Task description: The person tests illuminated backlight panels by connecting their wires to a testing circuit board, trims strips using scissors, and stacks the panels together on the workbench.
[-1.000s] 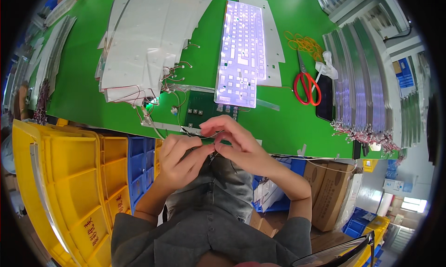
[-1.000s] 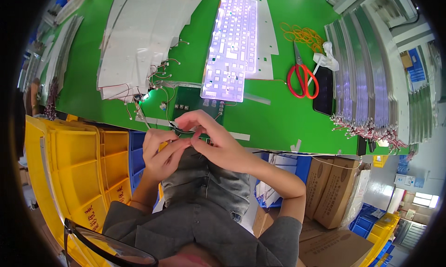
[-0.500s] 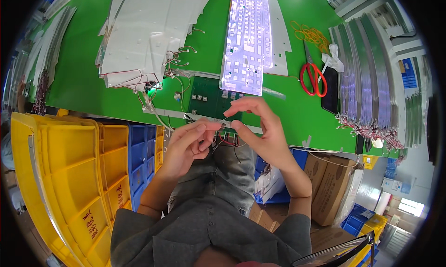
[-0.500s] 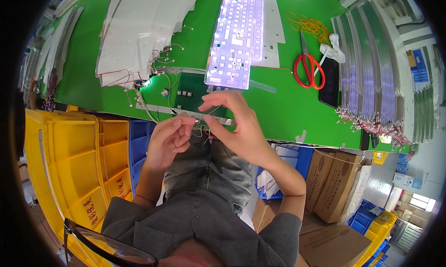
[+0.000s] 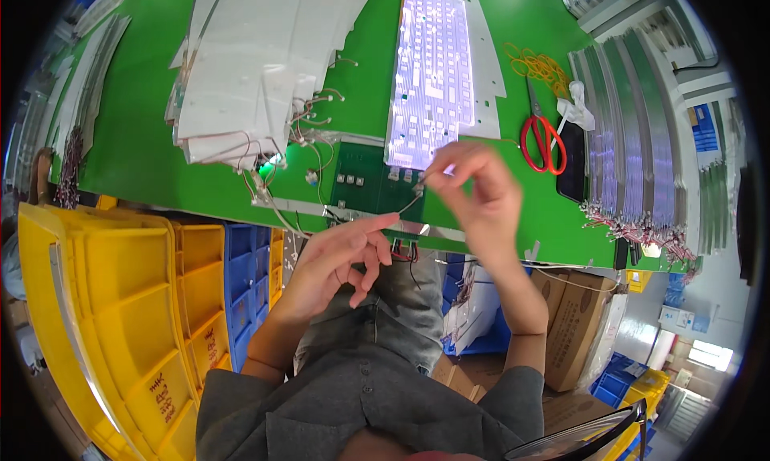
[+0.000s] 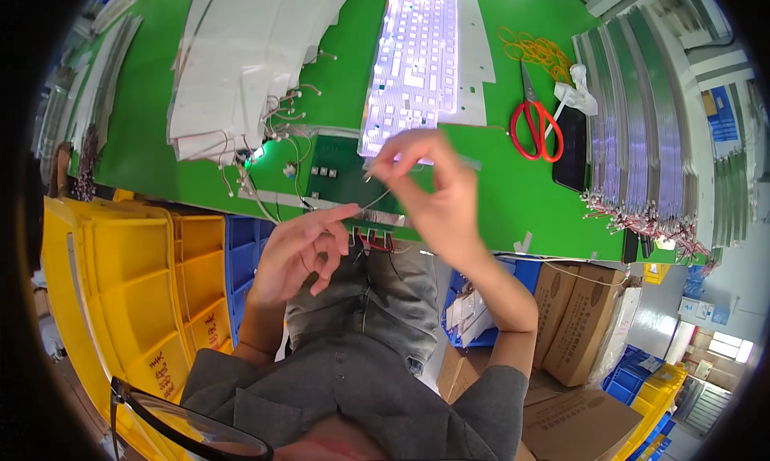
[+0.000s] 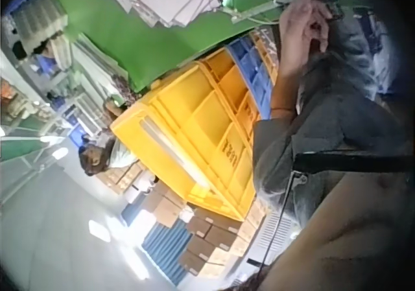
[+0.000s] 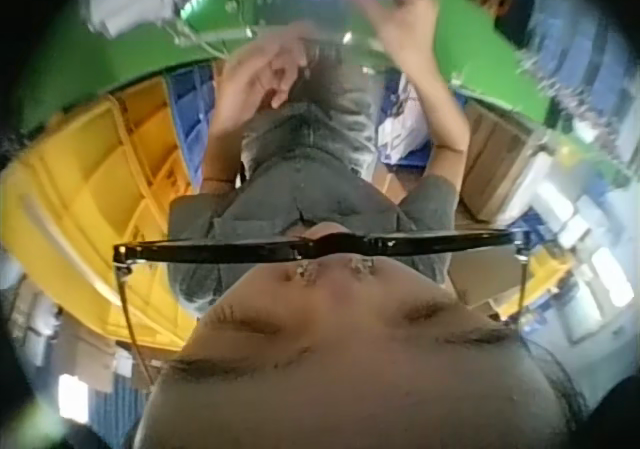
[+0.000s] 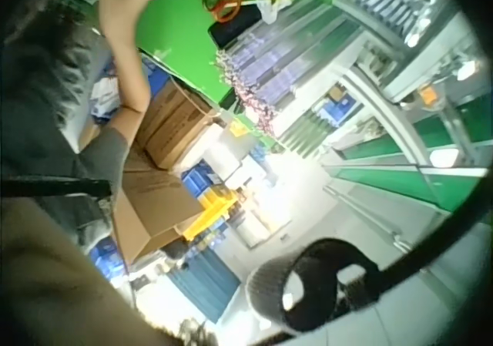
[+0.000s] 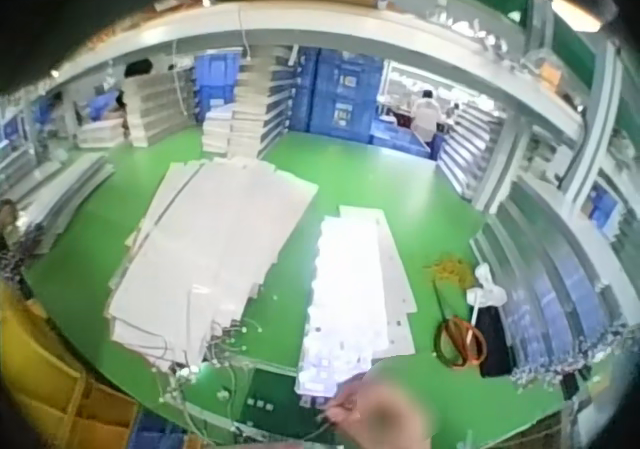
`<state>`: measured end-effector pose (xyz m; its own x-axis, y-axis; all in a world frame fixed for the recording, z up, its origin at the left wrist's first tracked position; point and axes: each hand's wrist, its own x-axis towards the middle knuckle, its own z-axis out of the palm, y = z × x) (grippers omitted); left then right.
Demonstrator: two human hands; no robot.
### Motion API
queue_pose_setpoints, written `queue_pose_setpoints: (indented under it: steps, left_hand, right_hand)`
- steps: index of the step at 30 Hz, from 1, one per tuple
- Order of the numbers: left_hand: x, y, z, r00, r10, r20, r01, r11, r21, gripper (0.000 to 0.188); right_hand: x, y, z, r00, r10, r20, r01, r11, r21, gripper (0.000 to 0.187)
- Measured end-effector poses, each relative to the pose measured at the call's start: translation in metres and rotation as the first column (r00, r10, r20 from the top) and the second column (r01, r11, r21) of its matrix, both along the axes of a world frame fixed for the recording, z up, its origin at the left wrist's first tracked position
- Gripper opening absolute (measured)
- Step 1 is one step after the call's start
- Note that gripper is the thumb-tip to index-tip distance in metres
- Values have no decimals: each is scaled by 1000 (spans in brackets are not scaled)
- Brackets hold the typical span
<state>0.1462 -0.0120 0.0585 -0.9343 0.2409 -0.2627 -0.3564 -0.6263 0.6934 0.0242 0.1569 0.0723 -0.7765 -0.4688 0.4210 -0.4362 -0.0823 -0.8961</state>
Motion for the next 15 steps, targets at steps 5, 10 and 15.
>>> queue_pose_setpoints:
  steps: [5,10,15]
  left_hand:
    - [2,-5,-17,966,257,-32,-259,956,-136,34]
    - [-14,-10,-57,532,389,-752,-820,14,-572,17]
    - [-23,-9,-89,362,376,-853,-893,-121,-433,15]
  right_hand:
    - [-83,-4,26,989,-150,-1,150,989,11,12]
    - [-211,-33,-14,995,-29,92,17,992,123,15]
    - [-286,-76,-70,995,82,52,-93,965,245,15]
